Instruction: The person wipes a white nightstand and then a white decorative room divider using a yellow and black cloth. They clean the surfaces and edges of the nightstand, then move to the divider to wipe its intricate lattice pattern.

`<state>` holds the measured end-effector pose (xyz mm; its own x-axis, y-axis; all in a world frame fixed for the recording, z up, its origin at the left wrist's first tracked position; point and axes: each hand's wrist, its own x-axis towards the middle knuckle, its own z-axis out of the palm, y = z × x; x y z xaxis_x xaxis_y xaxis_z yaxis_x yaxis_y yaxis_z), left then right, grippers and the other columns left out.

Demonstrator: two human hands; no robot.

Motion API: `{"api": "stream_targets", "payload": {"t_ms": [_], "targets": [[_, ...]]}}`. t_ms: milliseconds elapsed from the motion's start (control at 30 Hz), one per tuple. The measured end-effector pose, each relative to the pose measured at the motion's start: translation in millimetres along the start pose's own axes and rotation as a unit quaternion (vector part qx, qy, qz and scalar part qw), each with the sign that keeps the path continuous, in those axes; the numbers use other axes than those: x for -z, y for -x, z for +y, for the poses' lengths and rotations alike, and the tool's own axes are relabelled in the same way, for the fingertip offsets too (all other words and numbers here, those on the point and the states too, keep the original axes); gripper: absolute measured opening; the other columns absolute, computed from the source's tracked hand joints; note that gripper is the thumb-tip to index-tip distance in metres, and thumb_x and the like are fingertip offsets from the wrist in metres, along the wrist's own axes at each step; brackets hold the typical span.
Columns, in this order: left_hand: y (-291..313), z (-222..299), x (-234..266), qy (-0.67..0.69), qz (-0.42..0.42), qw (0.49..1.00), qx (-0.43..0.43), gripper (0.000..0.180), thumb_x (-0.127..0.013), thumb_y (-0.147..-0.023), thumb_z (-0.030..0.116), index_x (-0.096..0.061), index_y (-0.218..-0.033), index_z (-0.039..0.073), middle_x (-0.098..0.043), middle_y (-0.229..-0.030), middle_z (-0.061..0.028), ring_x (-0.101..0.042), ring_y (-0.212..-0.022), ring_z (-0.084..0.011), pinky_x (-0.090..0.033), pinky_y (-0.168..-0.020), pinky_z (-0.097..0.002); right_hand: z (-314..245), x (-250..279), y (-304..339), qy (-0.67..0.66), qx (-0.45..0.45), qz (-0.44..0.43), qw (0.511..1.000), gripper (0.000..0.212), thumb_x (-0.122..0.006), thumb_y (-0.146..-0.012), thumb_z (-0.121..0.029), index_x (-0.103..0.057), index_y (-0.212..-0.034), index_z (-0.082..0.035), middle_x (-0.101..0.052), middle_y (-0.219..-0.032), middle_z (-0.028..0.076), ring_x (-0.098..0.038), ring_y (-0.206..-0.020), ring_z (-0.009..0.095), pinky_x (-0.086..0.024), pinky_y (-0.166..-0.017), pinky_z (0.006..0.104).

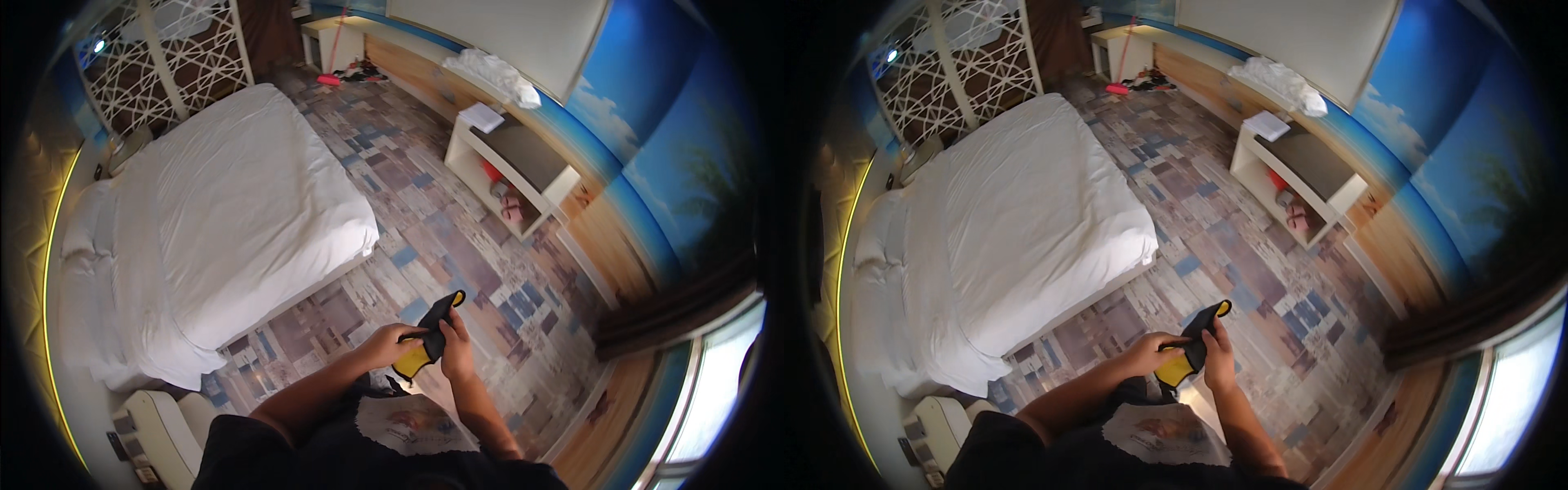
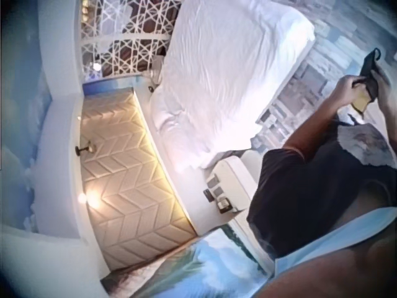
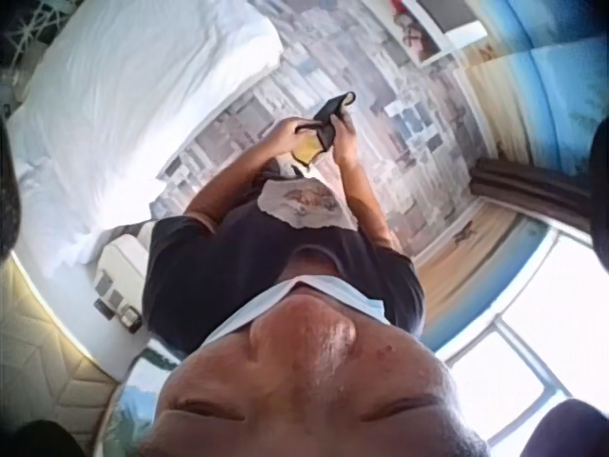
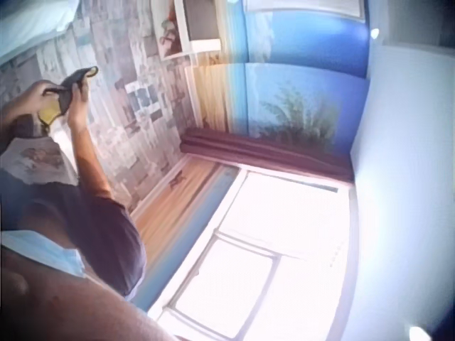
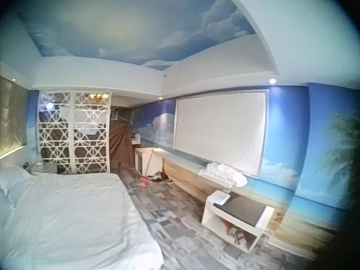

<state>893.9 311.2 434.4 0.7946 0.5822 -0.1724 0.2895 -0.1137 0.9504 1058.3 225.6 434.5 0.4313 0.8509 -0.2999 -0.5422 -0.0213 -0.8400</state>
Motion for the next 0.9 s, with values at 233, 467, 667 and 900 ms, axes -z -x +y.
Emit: {"api": "stream_targets", "payload": {"t_ms": [233,467,667,900], "targets": [[-148.2,-49.9,58.1,0.116,0.156,0.979,-0.060,0.031,-0.061,-0.099,0.021,-0.061,-0.119,-0.002,-0.063,-0.115,-0.0130,-0.060,-0.108,-0.0185,-0.047,-0.092,-0.0301,-33.9,-22.5,-164.6,0.037,-0.003,-0.063,0.997,0.049,-0.060,-0.098,-0.011,-0.043,-0.143,-0.001,-0.059,-0.123,0.005,-0.057,-0.108,0.012,-0.047,-0.092,0.0277],[-315.6,-29.1,151.6,0.178,0.070,0.981,0.024,0.037,-0.050,-0.104,0.027,-0.054,-0.128,-0.002,-0.056,-0.122,-0.0121,-0.056,-0.112,-0.0192,-0.043,-0.096,-0.0308,-93.0,-62.1,-352.6,0.146,-0.050,-0.052,0.987,0.061,-0.065,-0.096,-0.017,-0.037,-0.146,0.002,-0.056,-0.129,0.008,-0.054,-0.115,0.014,-0.044,-0.097,0.0255],[-449.2,3.3,248.9,0.153,0.105,0.982,-0.043,0.040,-0.047,-0.105,0.033,-0.052,-0.132,0.005,-0.055,-0.117,-0.0097,-0.054,-0.108,-0.0158,-0.044,-0.092,-0.0287,-160.8,-86.6,-500.2,0.085,0.016,-0.093,0.992,0.057,-0.058,-0.098,-0.008,-0.034,-0.148,0.001,-0.053,-0.134,0.008,-0.054,-0.117,0.015,-0.042,-0.101,0.0282],[-596.8,31.1,376.9,0.199,0.128,0.963,0.132,0.055,-0.046,-0.103,0.046,-0.052,-0.137,0.004,-0.063,-0.112,-0.0112,-0.059,-0.098,-0.0171,-0.046,-0.087,-0.0300,-169.5,-123.8,-699.6,0.197,-0.015,-0.157,0.968,0.053,-0.052,-0.100,-0.007,-0.034,-0.149,0.002,-0.047,-0.145,0.012,-0.047,-0.130,0.020,-0.038,-0.107,0.0299]]}}
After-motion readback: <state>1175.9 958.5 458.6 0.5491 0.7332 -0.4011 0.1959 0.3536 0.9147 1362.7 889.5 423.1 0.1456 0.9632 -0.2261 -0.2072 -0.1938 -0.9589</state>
